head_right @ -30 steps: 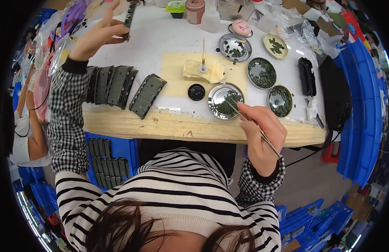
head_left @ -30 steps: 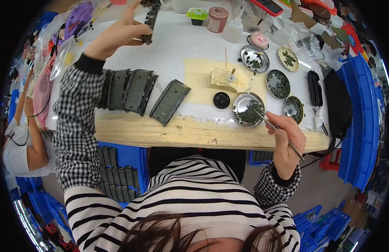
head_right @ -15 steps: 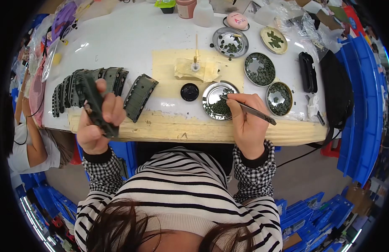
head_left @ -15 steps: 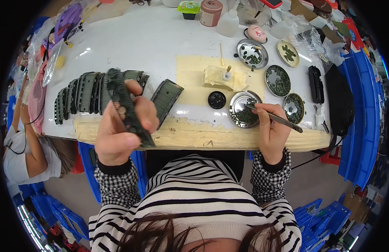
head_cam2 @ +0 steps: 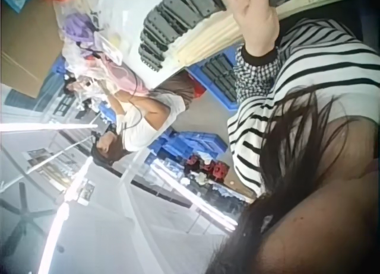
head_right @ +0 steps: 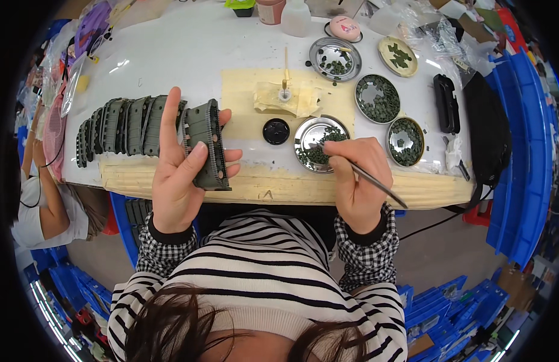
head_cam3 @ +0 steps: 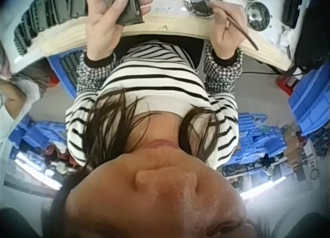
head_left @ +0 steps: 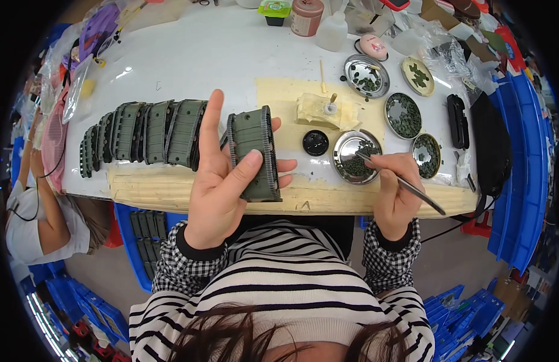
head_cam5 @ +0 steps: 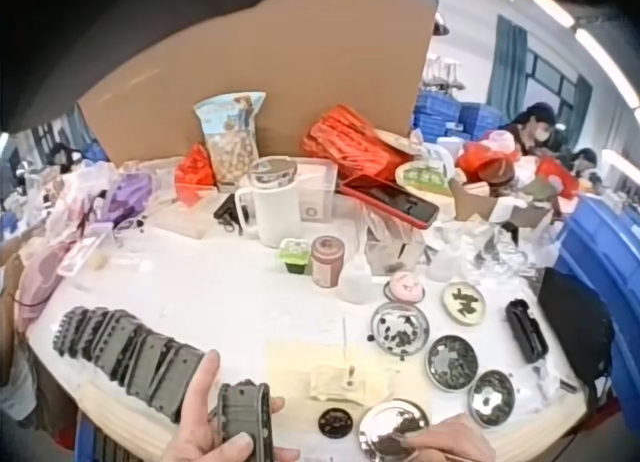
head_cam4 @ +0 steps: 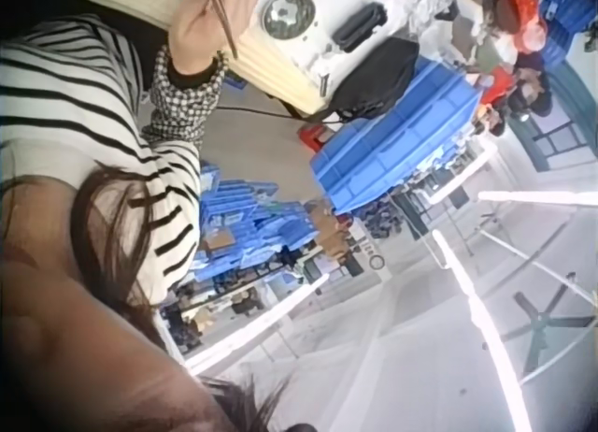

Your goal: Assembling and detailing small green plastic toy components using tweezers and a brush on a factory workbench.

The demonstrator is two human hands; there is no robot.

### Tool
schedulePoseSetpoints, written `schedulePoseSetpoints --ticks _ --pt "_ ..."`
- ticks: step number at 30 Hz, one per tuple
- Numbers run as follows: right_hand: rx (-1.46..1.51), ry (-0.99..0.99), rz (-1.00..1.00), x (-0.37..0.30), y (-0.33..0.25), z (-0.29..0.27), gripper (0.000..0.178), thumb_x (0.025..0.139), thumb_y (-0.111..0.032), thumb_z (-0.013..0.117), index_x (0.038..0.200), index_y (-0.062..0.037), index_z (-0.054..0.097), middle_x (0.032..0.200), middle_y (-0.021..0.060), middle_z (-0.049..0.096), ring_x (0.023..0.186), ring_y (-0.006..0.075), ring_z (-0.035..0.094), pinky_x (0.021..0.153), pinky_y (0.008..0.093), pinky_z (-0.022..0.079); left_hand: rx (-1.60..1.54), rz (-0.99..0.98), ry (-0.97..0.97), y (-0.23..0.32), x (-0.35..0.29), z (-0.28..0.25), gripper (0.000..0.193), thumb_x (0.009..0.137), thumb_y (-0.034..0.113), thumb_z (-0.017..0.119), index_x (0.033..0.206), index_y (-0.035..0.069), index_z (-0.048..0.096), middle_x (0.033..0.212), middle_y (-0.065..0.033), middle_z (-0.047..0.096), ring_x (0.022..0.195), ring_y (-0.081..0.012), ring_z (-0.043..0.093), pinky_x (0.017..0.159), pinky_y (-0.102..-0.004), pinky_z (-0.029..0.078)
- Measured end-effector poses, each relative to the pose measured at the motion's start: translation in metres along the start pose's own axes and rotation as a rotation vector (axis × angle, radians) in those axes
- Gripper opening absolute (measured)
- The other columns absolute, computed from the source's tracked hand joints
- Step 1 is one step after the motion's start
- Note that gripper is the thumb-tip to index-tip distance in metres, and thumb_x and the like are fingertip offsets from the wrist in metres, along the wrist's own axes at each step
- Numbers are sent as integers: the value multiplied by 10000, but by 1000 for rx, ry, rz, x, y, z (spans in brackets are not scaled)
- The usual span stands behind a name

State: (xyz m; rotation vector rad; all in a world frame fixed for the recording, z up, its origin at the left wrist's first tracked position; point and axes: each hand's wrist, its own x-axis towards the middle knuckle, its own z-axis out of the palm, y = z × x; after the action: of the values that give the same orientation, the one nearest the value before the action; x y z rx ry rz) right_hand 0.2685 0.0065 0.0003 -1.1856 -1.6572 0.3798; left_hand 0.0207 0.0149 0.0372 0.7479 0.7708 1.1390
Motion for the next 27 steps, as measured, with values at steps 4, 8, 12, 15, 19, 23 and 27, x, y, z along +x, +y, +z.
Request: schedulePoseSetpoints --ticks 4,8,12,15,19,23,27 --pt "22 -124 -274 13 -40 3 209 868 -215 693 929 -15 684 905 96 681 790 275 607 705 346 492 -28 -169 -93 -9 -6 2 257 1030 161 423 1249 34 472 1342 -183 487 1076 -228 624 890 -354 555" --pt "-27 -249 -487 24 -53 15 258 740 -132 730 976 -34 700 976 78 673 840 253 624 704 324 547 -178 -288 -219 -15 -4 4 260 1052 253 397 979 36 520 1135 -100 561 975 -111 548 857 -266 472" --pt "-11 -275 -535 25 -53 24 302 682 -66 724 982 -30 700 928 71 678 840 249 644 683 317 559 -236 -304 -235 -15 -5 2 267 1053 270 406 948 46 508 921 -10 511 843 -73 500 761 -224 431" --pt "12 -302 -523 27 -55 25 270 708 -82 732 970 -26 696 908 83 684 804 257 660 681 315 555 -227 -303 -250 -20 -5 -6 282 1055 280 403 947 40 506 926 -25 545 818 -84 557 738 -223 489" --pt "367 -293 -177 22 -51 30 195 862 -133 688 990 12 673 922 146 687 751 260 667 669 303 541 -298 -308 -296 -21 -5 -6 286 1054 290 393 928 47 475 933 -42 535 897 -154 623 784 -285 547" --pt "497 -319 -31 23 -53 26 157 919 -91 624 1016 22 670 952 162 679 734 198 660 647 290 533 -323 -327 -303 -21 -4 -6 286 1052 296 384 929 48 456 944 -59 530 989 -239 652 838 -365 580" --pt "504 -315 -60 24 -52 30 153 934 -72 598 1024 32 665 966 170 669 713 162 652 619 262 531 -327 -307 -304 -21 -5 -6 291 1052 299 381 931 47 459 951 -63 534 984 -226 649 835 -351 577"
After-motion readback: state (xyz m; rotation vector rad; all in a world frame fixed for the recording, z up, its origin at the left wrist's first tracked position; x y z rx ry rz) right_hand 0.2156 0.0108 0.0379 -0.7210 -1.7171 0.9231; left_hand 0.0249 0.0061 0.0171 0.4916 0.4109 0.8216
